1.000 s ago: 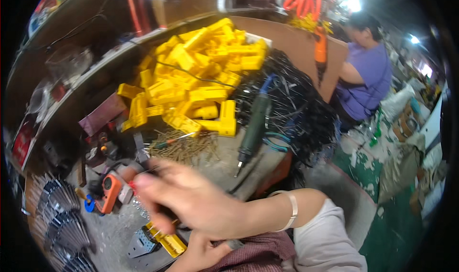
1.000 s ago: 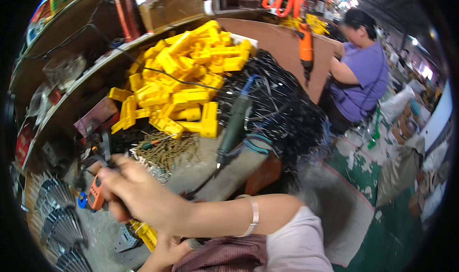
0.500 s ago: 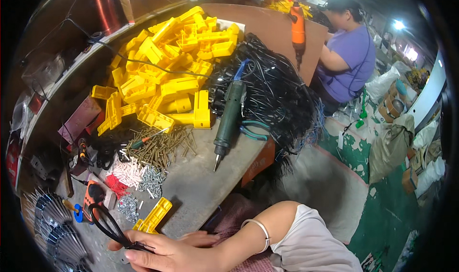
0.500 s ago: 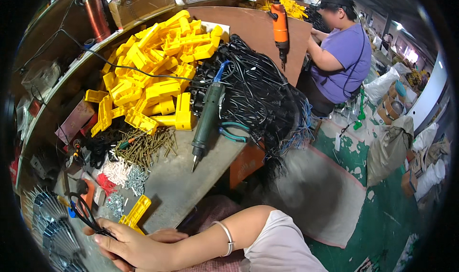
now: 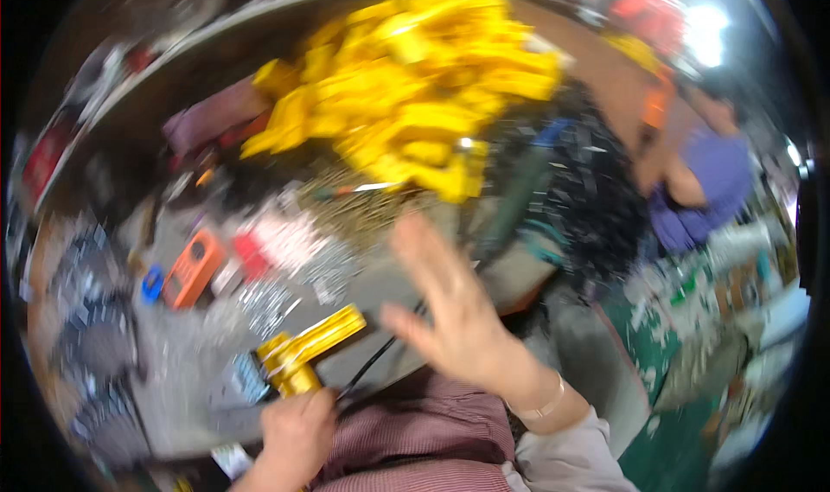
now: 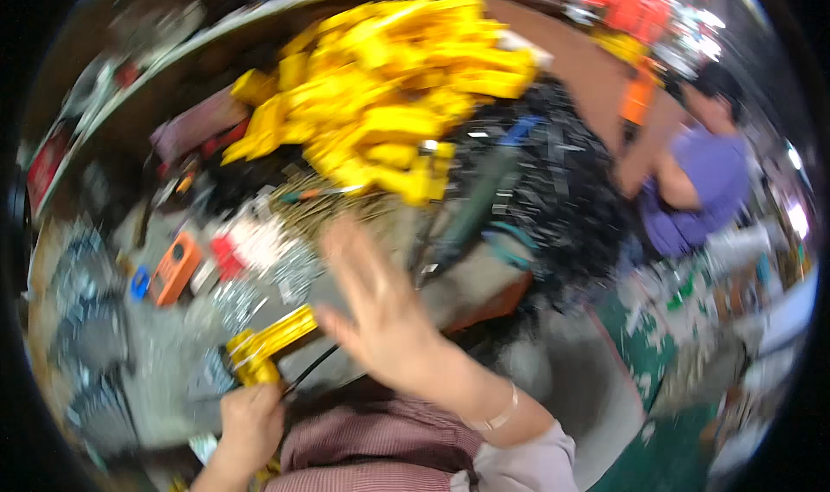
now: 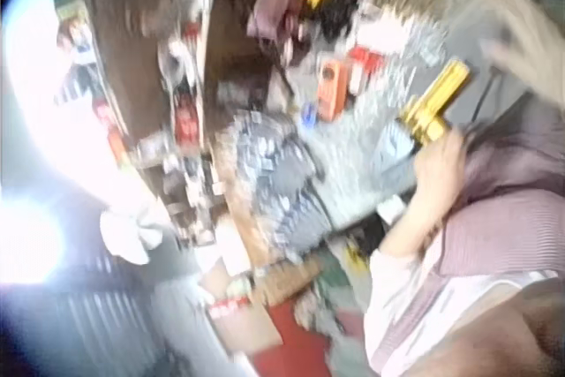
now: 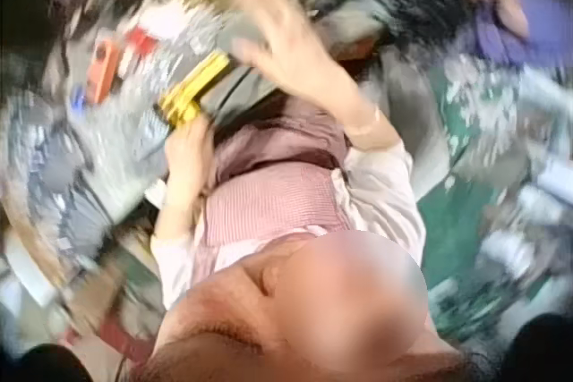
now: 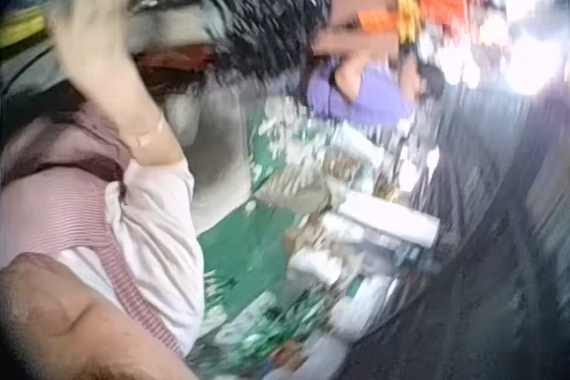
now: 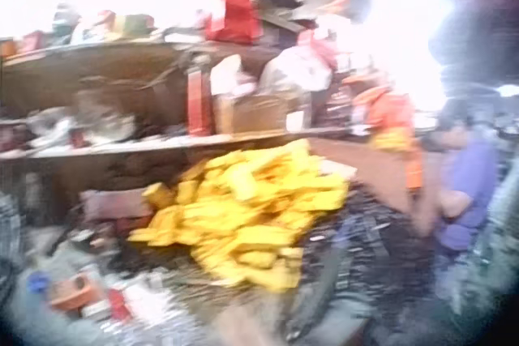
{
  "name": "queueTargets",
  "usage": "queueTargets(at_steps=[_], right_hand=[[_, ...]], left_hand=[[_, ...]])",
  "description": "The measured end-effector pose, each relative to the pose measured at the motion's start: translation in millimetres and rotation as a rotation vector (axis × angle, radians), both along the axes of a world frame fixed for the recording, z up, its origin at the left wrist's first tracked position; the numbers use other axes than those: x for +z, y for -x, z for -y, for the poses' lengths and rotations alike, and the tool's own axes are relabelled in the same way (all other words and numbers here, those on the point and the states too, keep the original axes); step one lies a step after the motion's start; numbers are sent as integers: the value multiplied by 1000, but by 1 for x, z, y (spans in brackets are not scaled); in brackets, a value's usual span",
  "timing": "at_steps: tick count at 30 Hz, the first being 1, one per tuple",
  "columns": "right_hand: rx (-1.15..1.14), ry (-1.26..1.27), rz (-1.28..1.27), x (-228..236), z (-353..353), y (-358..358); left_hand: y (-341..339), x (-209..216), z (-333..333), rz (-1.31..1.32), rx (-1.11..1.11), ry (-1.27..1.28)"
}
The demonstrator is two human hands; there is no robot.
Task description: Assembling a yellow plastic handle for an electronic device by installing internal wiring, soldering connections, and securing the housing with screws.
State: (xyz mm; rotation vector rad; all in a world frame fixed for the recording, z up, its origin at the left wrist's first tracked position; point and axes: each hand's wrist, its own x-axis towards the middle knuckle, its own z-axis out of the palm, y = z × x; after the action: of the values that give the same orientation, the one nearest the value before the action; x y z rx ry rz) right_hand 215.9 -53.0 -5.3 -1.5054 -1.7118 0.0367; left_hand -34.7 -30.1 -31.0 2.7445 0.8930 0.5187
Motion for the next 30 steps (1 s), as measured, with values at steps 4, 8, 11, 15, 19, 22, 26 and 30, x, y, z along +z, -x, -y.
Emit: queueTargets(at_steps=[4,8,11,15,19,22,26,30], right_hand=[[384,146,50,-14,25,39],[480,387,-27,-4,15,41],[586,400,-169,-4,2,54],[685,593,-381,-4,-7,46],[635,403,-613,-35,-6,43],[593,371,-887,-52,-9,52],[707,310,-1326,-64,-10,64],[691,345,-1408,-62,-4,62]], left_hand=[[-13,19,-13,1,-169,43],[5,23,-18,23,-129,18],[12,29,-27,80,-161,43],[20,34,-48,164,-263,300],[7,36,-69,174,-287,682],[13,34,-95,442,27,746],[-18,-2,-139,-32,44,22],[-37,-8,-148,-154,-82,4]])
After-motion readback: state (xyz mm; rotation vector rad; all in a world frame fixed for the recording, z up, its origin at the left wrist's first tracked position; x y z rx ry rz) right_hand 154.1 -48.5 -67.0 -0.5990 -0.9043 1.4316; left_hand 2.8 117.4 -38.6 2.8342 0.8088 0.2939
